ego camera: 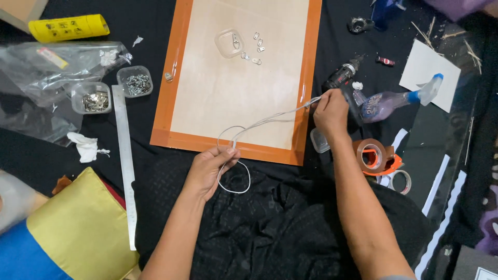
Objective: Measuring, threading, and securing a hanging wire to the back of a picture frame.
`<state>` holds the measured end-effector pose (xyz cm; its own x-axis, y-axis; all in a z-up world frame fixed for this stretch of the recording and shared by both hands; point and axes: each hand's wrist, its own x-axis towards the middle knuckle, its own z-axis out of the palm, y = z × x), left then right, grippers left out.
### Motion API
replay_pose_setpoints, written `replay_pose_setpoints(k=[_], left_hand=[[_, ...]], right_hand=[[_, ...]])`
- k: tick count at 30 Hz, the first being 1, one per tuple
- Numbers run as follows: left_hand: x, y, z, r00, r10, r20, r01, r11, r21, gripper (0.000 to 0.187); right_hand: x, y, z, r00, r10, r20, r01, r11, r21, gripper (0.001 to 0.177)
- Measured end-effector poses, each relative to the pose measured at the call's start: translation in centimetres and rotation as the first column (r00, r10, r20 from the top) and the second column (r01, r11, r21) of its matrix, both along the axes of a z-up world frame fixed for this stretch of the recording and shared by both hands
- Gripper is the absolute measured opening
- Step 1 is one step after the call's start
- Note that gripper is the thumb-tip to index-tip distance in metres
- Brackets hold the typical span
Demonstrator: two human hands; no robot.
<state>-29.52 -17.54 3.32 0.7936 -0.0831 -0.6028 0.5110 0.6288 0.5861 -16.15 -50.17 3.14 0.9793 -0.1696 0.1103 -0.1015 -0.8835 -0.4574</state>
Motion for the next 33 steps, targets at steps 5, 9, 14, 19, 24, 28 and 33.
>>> replay_pose_setpoints(k=[5, 9, 14, 19, 24, 28, 33], left_hand=[[0.3, -0.1, -1.3, 0.999, -0.033, -0.008, 0.033, 0.999, -0.007, 0.017], [-1.2, 1.0, 1.6, 0.995, 0.088, 0.039, -0.080, 0.981, -0.175, 0.016], [-6.7, 4.4, 6.1, 0.978, 0.182, 0.098, -0.148, 0.949, -0.279, 0.013], [-11.2, 9.6, 11.2, 0.959, 0.194, 0.204, -0.137, 0.955, -0.263, 0.010], [-14.7, 13.7, 13.9, 0.894, 0.284, 0.345, -0.191, 0.941, -0.279, 0.017], [-16.0, 13.0, 13.7, 0.927, 0.217, 0.307, -0.184, 0.974, -0.133, 0.014], [-14.6, 12.1, 18.6, 0.915, 0.037, 0.402, -0.196, 0.911, 0.362, 0.020]], right_hand=[[1.6, -0.5, 5.6, 0.917, 0.050, 0.397, -0.192, 0.926, 0.326, 0.008], [-1.4, 1.8, 7.2, 0.892, 0.120, 0.436, -0.264, 0.920, 0.289, 0.043], [-10.0, 6.2, 7.4, 0.992, 0.082, -0.092, -0.048, 0.946, 0.321, 0.037], [-13.8, 5.1, -5.4, 0.900, 0.145, -0.412, -0.095, 0.986, 0.140, 0.051], [-15.2, 7.6, -3.7, 0.769, 0.312, -0.557, -0.292, 0.948, 0.127, 0.032], [-14.7, 8.4, -2.3, 0.687, 0.248, -0.683, -0.285, 0.956, 0.061, 0.052], [-16.1, 13.7, 4.0, 0.965, 0.155, -0.214, -0.092, 0.957, 0.276, 0.036]])
